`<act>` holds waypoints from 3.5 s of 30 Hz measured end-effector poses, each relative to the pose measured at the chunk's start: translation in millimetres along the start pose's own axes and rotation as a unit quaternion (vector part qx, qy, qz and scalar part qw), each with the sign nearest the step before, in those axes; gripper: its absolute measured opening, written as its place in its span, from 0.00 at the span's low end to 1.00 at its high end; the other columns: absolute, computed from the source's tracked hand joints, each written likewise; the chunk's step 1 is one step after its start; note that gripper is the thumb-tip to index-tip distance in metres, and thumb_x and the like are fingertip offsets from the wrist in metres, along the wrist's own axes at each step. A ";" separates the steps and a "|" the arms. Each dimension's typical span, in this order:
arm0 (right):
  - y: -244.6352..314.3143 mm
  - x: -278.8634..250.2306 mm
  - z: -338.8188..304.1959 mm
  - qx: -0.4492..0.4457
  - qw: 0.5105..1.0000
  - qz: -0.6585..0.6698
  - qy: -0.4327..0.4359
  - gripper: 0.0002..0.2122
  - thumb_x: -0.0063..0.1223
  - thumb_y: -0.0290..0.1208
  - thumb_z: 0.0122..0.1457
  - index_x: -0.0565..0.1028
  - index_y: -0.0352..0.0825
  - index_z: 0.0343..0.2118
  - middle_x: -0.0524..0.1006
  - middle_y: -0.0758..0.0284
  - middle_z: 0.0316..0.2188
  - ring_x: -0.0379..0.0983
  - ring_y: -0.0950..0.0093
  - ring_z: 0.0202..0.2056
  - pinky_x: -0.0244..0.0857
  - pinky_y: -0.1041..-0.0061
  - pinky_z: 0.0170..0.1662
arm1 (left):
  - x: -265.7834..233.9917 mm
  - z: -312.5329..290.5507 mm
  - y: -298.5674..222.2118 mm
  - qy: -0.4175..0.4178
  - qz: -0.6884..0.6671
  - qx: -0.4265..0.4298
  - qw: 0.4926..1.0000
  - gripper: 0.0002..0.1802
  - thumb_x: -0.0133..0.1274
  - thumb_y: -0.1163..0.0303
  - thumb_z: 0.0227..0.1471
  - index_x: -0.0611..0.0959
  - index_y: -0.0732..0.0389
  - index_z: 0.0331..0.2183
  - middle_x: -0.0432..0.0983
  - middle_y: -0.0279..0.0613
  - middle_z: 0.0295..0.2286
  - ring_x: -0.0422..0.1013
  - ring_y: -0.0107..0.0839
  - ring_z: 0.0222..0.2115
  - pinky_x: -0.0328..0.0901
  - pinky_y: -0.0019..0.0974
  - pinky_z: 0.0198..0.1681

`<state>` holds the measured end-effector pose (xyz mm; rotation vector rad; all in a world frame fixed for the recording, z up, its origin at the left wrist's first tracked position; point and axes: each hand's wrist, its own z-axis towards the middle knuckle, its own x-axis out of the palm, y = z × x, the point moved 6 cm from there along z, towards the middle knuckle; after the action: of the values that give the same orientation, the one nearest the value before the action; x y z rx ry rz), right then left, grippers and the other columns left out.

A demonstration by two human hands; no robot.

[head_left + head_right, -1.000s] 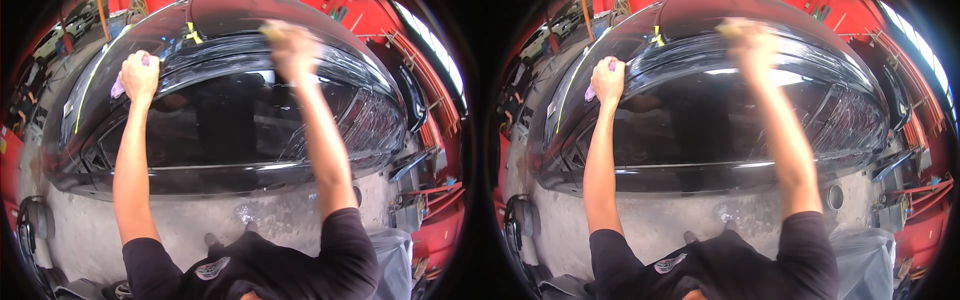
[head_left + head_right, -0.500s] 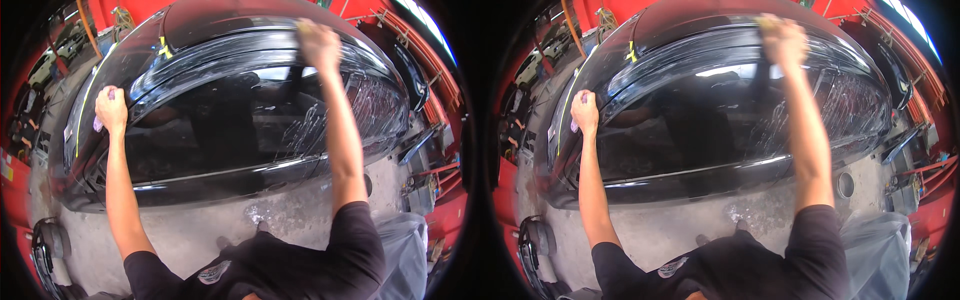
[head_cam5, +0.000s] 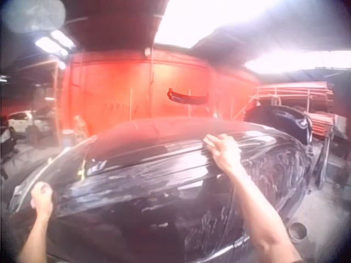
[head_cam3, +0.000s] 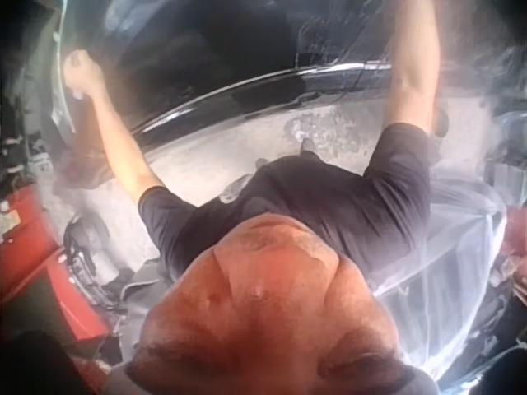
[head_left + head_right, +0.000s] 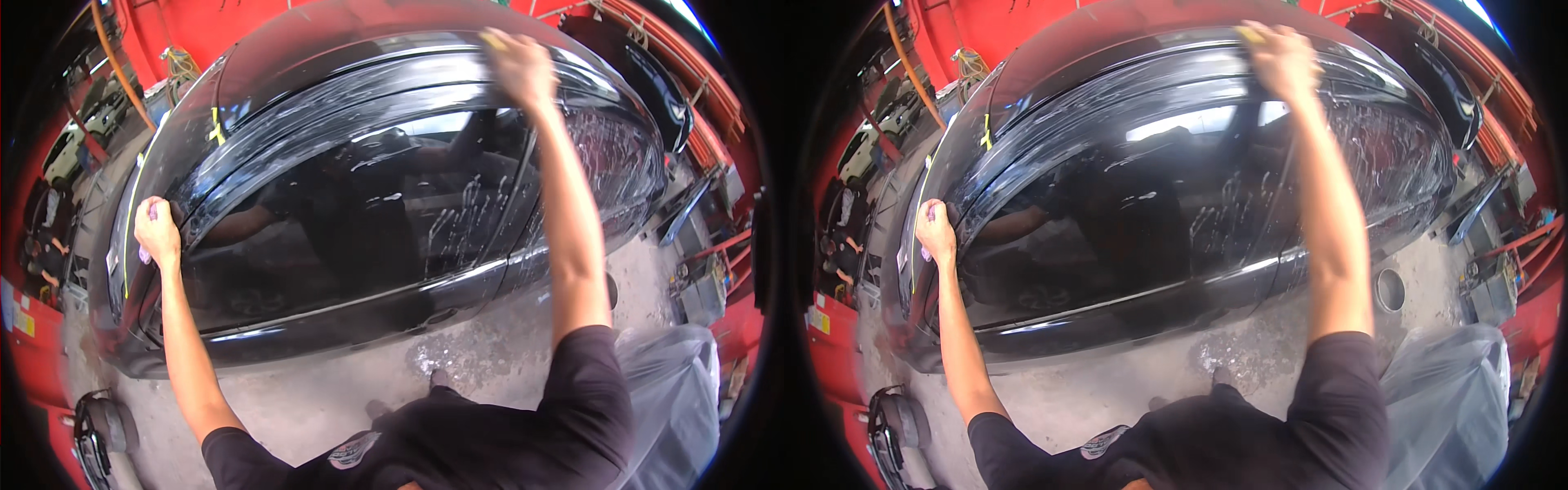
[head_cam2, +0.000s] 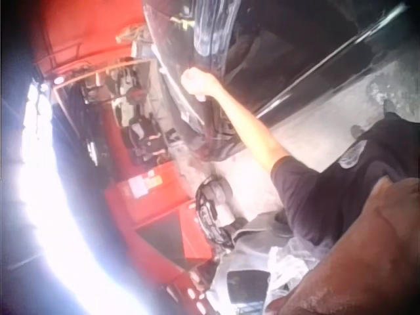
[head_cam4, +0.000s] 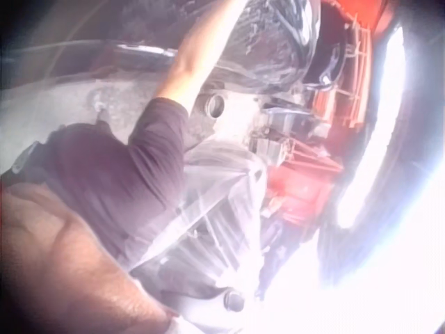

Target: The person applies a transparent protective film to the rear window of a black car. They use a yellow squeegee to smooth the film and remove bubbles, while holding a purple cloth to wipe away excess liquid. The person works methodically across the curved surface of the window.

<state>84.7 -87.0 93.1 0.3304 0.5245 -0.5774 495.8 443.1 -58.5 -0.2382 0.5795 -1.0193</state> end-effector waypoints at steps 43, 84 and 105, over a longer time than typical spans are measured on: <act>-120.8 -28.8 -49.9 -0.081 0.976 0.015 -0.199 0.13 0.58 0.32 0.64 0.85 0.49 0.50 0.85 0.66 0.37 0.80 0.61 0.39 0.76 0.60 0.42 | 34.1 18.2 -77.6 0.024 0.034 -0.017 0.999 0.15 0.57 0.62 0.56 0.88 0.62 0.38 0.84 0.52 0.35 0.80 0.48 0.38 0.70 0.45 0.46; -251.2 -73.3 -756.4 0.410 0.843 0.144 0.318 0.17 0.62 0.39 0.63 0.84 0.38 0.52 0.84 0.53 0.35 0.82 0.59 0.39 0.73 0.63 0.46 | 116.8 -45.6 -358.9 -0.064 0.085 0.180 0.978 0.19 0.57 0.54 0.61 0.90 0.56 0.45 0.81 0.56 0.49 0.75 0.53 0.52 0.66 0.56 0.55; -211.2 3.5 -688.6 0.308 0.784 0.250 0.477 0.17 0.63 0.44 0.64 0.85 0.42 0.52 0.85 0.53 0.45 0.83 0.55 0.46 0.74 0.61 0.51 | 293.3 -146.4 -723.7 0.085 -0.076 0.463 0.879 0.27 0.53 0.52 0.60 0.82 0.59 0.54 0.74 0.47 0.56 0.67 0.50 0.60 0.58 0.68 0.62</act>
<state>-295.5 43.8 -504.6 1.3914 1.1699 0.0149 -0.9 -168.5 43.4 0.6722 0.1750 -1.3721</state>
